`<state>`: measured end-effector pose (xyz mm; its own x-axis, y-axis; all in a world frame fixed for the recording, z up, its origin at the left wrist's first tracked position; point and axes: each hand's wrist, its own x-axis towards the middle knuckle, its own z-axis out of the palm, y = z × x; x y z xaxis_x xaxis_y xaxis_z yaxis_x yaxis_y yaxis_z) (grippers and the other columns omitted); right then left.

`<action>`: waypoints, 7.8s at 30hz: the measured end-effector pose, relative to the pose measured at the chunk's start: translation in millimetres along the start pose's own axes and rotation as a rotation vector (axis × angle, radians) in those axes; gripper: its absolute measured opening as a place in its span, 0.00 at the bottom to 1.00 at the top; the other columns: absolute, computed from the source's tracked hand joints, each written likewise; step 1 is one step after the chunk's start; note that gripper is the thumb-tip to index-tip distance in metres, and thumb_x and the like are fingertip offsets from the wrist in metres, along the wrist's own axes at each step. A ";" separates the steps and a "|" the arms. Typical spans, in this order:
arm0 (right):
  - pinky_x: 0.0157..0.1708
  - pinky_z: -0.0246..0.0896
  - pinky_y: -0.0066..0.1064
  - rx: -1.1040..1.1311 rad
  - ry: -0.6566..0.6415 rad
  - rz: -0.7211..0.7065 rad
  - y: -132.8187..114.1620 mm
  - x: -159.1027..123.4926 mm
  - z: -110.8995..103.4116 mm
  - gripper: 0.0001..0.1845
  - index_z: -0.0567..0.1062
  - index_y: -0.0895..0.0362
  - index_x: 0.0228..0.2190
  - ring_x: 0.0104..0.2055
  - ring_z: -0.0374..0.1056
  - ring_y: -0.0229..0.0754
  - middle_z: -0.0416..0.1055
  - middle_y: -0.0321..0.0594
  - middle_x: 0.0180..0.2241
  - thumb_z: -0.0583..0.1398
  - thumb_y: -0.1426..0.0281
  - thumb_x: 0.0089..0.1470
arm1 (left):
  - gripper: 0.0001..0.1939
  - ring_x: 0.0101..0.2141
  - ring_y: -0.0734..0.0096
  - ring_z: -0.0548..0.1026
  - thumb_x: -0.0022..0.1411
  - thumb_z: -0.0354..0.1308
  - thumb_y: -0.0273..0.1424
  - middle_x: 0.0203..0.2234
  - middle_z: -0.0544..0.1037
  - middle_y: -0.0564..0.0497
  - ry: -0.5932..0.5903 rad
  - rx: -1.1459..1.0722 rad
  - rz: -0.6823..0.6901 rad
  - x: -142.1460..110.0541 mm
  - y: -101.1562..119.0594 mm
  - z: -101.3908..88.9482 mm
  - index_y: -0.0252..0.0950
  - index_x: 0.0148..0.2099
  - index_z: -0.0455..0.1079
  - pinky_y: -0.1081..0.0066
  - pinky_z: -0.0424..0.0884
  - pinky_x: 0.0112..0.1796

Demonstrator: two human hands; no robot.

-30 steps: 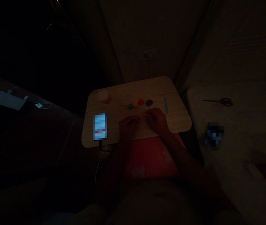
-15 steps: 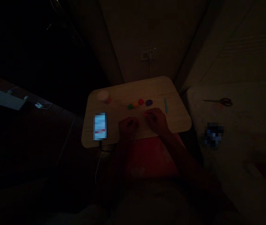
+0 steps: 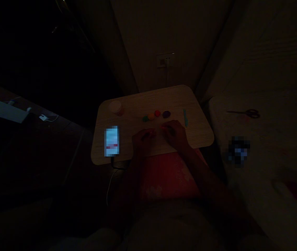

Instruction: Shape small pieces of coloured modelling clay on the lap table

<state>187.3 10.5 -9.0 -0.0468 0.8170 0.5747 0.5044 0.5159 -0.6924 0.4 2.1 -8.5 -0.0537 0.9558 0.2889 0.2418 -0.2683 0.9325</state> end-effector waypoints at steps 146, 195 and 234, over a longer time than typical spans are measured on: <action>0.45 0.65 0.44 -0.222 -0.169 -0.029 19.3 17.7 13.6 0.08 0.83 0.54 0.39 0.44 0.71 0.52 0.81 0.45 0.39 0.63 0.69 0.59 | 0.25 0.47 0.48 0.69 0.49 0.60 0.20 0.46 0.71 0.40 0.138 0.567 0.096 6.6 -7.5 -1.3 0.36 0.52 0.68 0.50 0.65 0.52; 0.52 0.70 0.41 0.049 -0.201 -0.148 -10.2 -10.2 8.8 0.13 0.78 0.53 0.48 0.50 0.73 0.47 0.77 0.47 0.48 0.60 0.66 0.64 | 0.11 0.34 0.65 0.79 0.65 0.60 0.37 0.34 0.83 0.49 -0.281 0.049 0.012 0.2 1.0 -1.0 0.36 0.39 0.80 0.68 0.74 0.38; 0.37 0.70 0.32 0.016 -0.067 -0.147 -12.6 -12.0 10.1 0.07 0.79 0.55 0.35 0.34 0.76 0.42 0.80 0.42 0.34 0.61 0.68 0.63 | 0.11 0.31 0.69 0.73 0.66 0.57 0.34 0.28 0.77 0.50 -0.206 0.058 0.048 4.0 2.2 -1.4 0.34 0.33 0.74 0.71 0.68 0.35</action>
<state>172.8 -3.2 -11.5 -0.1764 0.7476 0.6403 0.4745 0.6345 -0.6101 -0.6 5.1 -5.0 0.1571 0.9479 0.2770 0.2948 -0.3128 0.9029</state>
